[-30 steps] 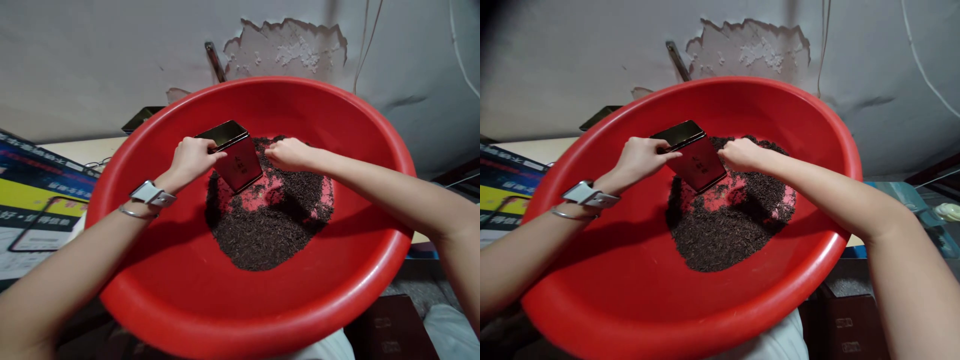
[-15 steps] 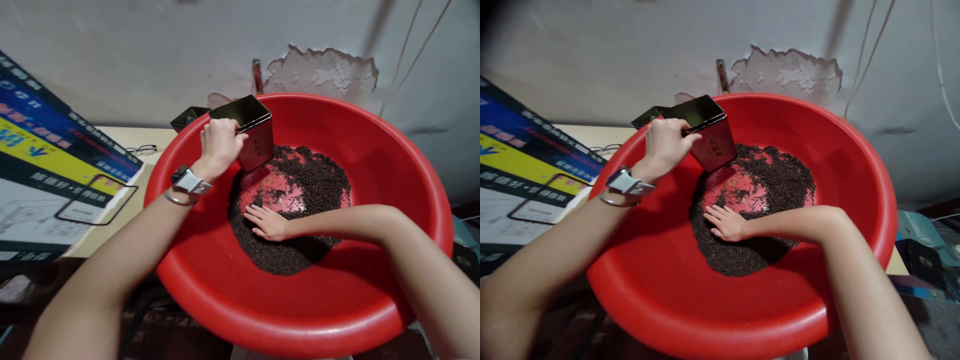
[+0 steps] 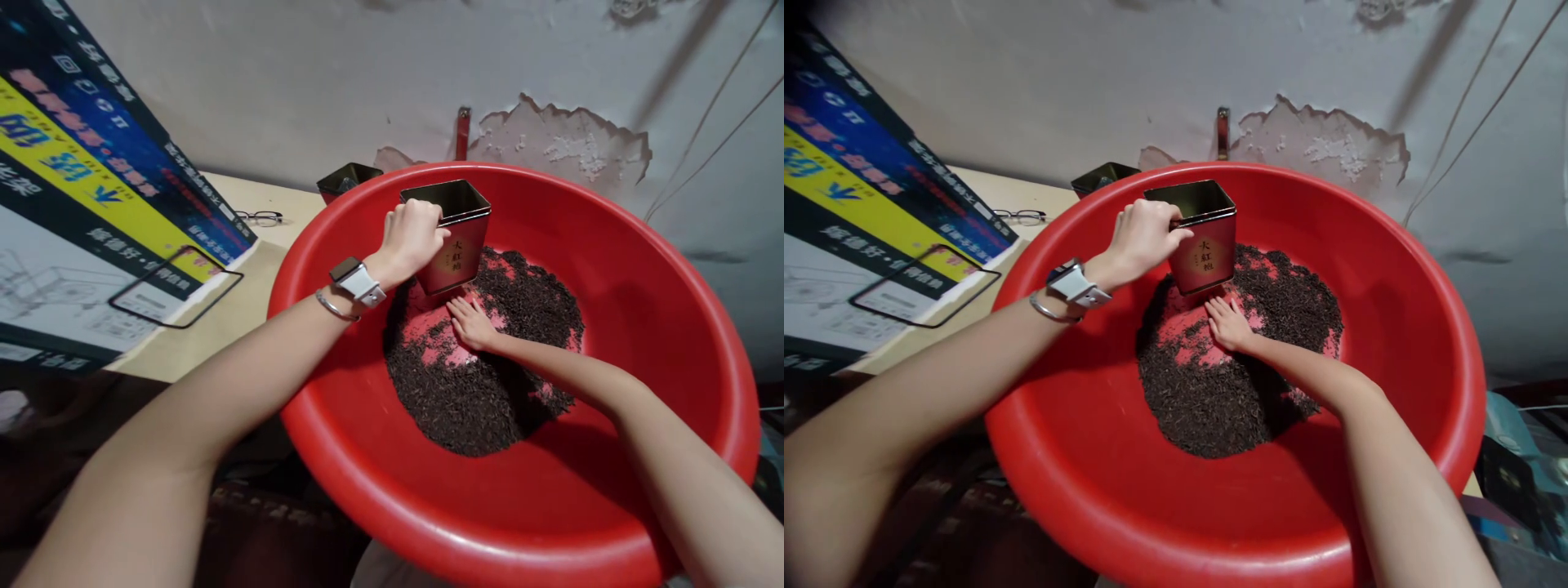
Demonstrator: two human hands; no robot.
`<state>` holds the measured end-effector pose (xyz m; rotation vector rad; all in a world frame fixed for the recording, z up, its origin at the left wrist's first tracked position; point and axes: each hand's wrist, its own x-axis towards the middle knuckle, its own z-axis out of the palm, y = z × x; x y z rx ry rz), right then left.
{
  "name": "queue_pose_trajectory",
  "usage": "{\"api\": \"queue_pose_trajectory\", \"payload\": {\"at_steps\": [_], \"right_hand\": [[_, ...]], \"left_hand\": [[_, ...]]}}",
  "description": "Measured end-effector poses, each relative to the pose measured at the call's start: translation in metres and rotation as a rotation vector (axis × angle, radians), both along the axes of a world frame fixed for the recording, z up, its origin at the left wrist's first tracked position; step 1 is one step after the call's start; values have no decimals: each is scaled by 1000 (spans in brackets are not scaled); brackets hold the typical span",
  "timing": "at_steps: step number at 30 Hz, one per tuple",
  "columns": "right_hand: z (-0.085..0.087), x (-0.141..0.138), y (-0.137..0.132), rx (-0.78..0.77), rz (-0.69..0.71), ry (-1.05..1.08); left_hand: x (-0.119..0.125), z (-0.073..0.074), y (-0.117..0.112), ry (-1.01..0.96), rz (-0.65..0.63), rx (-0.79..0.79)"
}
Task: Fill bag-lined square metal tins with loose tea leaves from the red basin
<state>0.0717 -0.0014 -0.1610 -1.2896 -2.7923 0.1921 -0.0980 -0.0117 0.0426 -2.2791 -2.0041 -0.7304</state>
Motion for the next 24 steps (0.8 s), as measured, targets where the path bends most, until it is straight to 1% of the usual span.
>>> {"api": "queue_pose_trajectory", "payload": {"at_steps": [7, 11, 13, 14, 15, 17, 20, 23, 24], "right_hand": [[7, 44, 44, 75, -135, -39], [14, 72, 58, 143, -263, -42], [16, 79, 61, 178, -340, -33], [17, 79, 61, 189, -349, -27], [18, 76, 59, 191, -332, -18], [17, 61, 52, 170, -261, 9], [12, 22, 29, 92, -134, 59], [7, -18, -4, 9, 100, 60], [6, -27, -14, -6, 151, 52]], "left_hand": [[5, -2, -1, 87, -3, -41], [2, -4, 3, 75, -2, -37], [1, -6, 4, 57, -4, -28], [0, -7, 5, 45, -3, -23], [-1, -7, 6, 33, 0, -17], [-2, -9, 8, 11, 13, -11], [-3, -8, 8, -7, 37, -32], [-1, -5, 5, 11, 63, -78], [0, -4, 3, 22, 70, -89]]}}
